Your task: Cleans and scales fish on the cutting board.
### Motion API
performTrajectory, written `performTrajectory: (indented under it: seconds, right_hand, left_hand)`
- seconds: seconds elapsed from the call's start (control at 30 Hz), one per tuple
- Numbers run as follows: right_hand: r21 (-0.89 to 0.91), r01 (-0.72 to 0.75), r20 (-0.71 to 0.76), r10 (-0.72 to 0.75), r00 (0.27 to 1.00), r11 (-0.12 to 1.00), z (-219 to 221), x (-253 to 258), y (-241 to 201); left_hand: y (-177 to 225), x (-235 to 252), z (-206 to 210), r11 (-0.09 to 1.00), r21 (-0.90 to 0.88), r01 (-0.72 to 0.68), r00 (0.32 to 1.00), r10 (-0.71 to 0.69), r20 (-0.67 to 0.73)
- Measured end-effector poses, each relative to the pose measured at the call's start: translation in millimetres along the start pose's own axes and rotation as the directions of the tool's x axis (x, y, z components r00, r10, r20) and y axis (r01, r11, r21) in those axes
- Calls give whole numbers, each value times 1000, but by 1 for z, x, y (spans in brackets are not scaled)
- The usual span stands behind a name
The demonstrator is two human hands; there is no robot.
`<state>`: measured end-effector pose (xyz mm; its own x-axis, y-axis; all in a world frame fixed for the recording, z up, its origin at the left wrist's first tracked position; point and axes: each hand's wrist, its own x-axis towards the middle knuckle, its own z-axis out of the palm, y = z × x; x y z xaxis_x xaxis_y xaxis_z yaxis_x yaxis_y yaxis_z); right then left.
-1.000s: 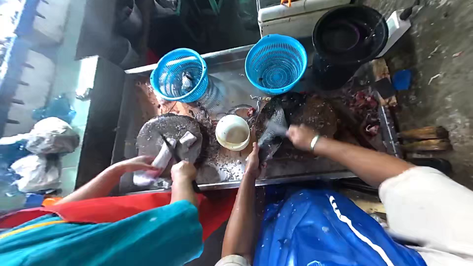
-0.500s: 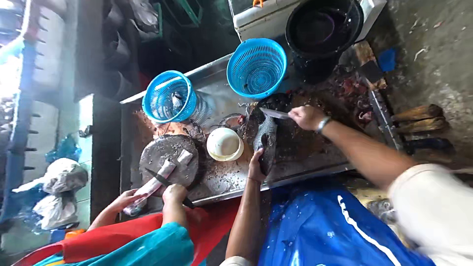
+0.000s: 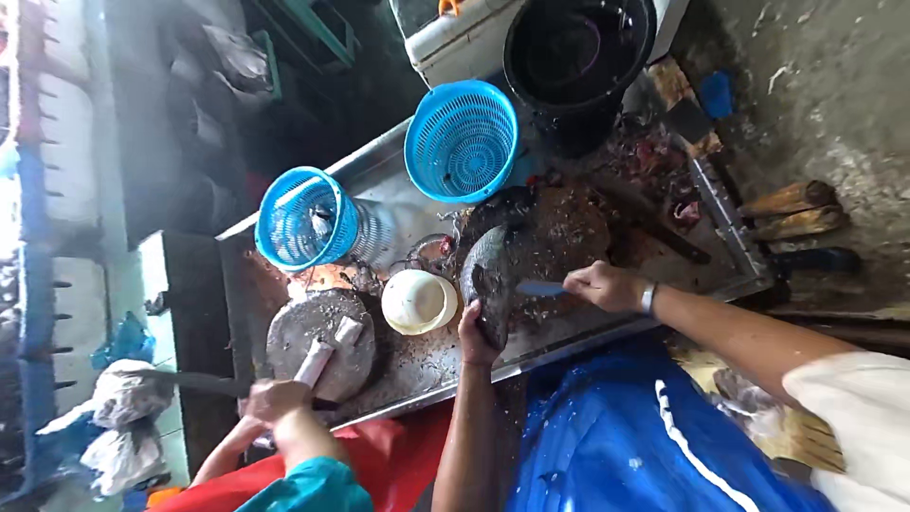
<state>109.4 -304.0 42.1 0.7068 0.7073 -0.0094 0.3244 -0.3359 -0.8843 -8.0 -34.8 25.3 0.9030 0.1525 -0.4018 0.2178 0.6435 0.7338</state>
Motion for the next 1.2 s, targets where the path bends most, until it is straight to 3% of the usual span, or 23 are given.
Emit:
performTrajectory:
  seconds: [0.07,0.13,0.23,0.33,0.4,0.47,0.53,0.6,0.67,0.73,0.8,0.87,0.93,1.0,1.07,1.13,1.2]
  right_hand:
    - [-15,-53,2,53,999,998,-28,17,-18]
    - [55,-107,-81,111,990,993,-23,43,-33]
    - [156,-5,-82,18,996,988,9,3,-23]
    - [129,24,-77,-14,997,991,-32,13,-40]
    - [205,-61,-198,103,975,977,-22,34,-57]
    - [279,-57,-204,117,972,959,16,13,-49]
    - [196,11,-134,16,991,980,5,-17,-41]
    - [114,35,-167,-16,986,993,-24,-3,-55]
    - [222,-3,-279,67,958,975,-24,26,-72]
    - [319,-25,-238,105,966,948,5,18,-65]
    - [222,18,-142,14,990,975,12,-15,-43]
    - [137,79,-180,-54,982,987,-13,-10,-48]
    - [197,55,-277,2,961,979,-29,24,-70]
    - [211,69,-290,-5,957,975,-14,29,-74]
    - [151,116,-233,-79,969,982,-1,-4,-57]
    - [22,128,-174,-122,977,992,-27,-8,-53]
    - [100,74,-200,-53,978,992,-35,10,-66]
  left_hand:
    - [3,-12,5,1000,6,26,999,-26,47]
    - [8,-10,20,1000,4,16,998,-16,58]
    - [22,-12,20,1000,6,-9,998,8,61]
    - [29,-19,26,1000,-4,6,991,-6,131]
    - [29,-16,36,999,-38,-10,986,16,167]
    - [39,-15,34,999,-40,-34,984,41,173]
    - [49,-10,25,998,-35,-55,978,61,202]
    - [52,-13,28,998,-23,-60,969,64,238]
    - [50,-13,40,998,-33,-56,955,63,291]
    - [55,-9,43,996,-68,-52,942,72,328]
    - [65,-5,36,996,-70,-52,946,72,317]
    - [66,-4,32,997,-36,-63,948,71,309]
    - [61,-6,37,999,-17,-35,941,39,336]
    - [56,-1,40,998,-61,5,921,19,390]
    - [58,1,31,997,-78,23,911,11,413]
    - [53,2,29,995,-91,30,908,11,420]
    - [48,-5,37,997,-59,44,926,-19,377]
